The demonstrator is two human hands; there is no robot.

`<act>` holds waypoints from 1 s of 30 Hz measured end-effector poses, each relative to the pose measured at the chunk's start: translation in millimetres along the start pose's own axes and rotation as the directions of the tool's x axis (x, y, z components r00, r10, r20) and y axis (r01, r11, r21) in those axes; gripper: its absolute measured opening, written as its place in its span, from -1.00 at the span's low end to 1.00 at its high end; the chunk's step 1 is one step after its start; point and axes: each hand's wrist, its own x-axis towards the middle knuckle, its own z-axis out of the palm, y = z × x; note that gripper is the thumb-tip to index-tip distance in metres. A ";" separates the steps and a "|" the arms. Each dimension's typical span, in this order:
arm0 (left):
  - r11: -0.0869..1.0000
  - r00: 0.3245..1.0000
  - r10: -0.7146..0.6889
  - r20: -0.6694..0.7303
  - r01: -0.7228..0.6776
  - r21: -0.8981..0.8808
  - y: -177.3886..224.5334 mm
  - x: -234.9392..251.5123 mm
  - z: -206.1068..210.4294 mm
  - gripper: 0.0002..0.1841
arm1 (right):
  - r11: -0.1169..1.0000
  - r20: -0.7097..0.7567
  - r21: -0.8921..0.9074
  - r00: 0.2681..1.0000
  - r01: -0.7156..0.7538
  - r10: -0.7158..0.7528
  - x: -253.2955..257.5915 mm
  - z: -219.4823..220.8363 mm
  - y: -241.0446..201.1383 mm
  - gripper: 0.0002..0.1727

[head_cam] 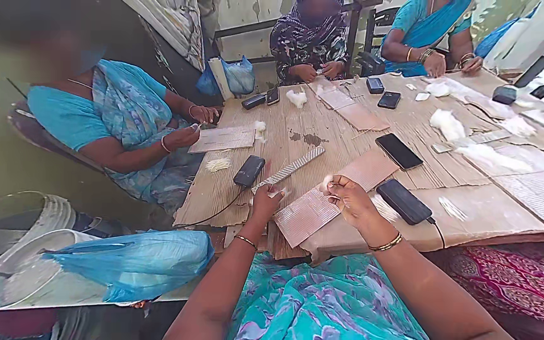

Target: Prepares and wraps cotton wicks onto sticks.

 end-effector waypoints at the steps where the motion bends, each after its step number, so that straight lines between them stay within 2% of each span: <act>1: 0.999 0.999 0.026 -0.029 -0.027 -0.026 8.0 -12.0 -1.2 -0.53 | 1.000 0.019 -0.006 1.000 0.006 -0.006 -12.0 -3.7 -2.6 -0.88; 3: 0.993 0.997 0.053 -0.050 -0.058 -0.104 26.5 -41.3 -0.7 -0.59 | 0.999 0.061 -0.030 0.998 0.033 -0.031 -34.9 -10.0 -4.7 -0.87; 5: 0.971 0.998 0.064 -0.015 -0.066 -0.229 44.7 -74.1 2.7 -0.67 | 0.994 0.109 -0.071 0.991 0.086 -0.078 -55.1 -15.6 -1.2 -0.86; 9: 0.846 0.984 0.096 0.150 -0.002 -0.534 71.9 -131.2 10.7 -0.86 | 0.955 0.208 -0.195 0.961 0.222 -0.181 -87.3 -21.5 15.5 -0.93; 12: 0.748 0.958 0.135 0.251 0.067 -0.660 80.3 -155.5 13.5 -0.94 | 0.927 0.247 -0.242 0.942 0.287 -0.227 -102.3 -21.2 26.7 -0.97; 17: 0.730 0.951 0.157 0.266 0.070 -0.680 87.5 -172.4 13.4 -0.92 | 0.910 0.275 -0.233 0.921 0.343 -0.276 -110.7 -20.0 29.6 -0.99; 24: 0.715 0.958 0.169 0.232 0.043 -0.698 89.8 -179.2 11.4 -0.77 | 0.910 0.287 -0.224 0.916 0.348 -0.280 -113.6 -22.6 28.9 -0.97; 27: 0.715 0.965 0.154 0.212 0.039 -0.698 93.2 -181.3 12.2 -0.86 | 0.924 0.288 -0.199 0.921 0.327 -0.264 -114.0 -22.7 28.6 -0.95; 30: 0.718 0.971 0.143 0.193 0.033 -0.695 94.3 -181.2 12.3 -0.86 | 0.954 0.251 -0.091 0.934 0.285 -0.255 -112.0 -23.1 27.6 -0.85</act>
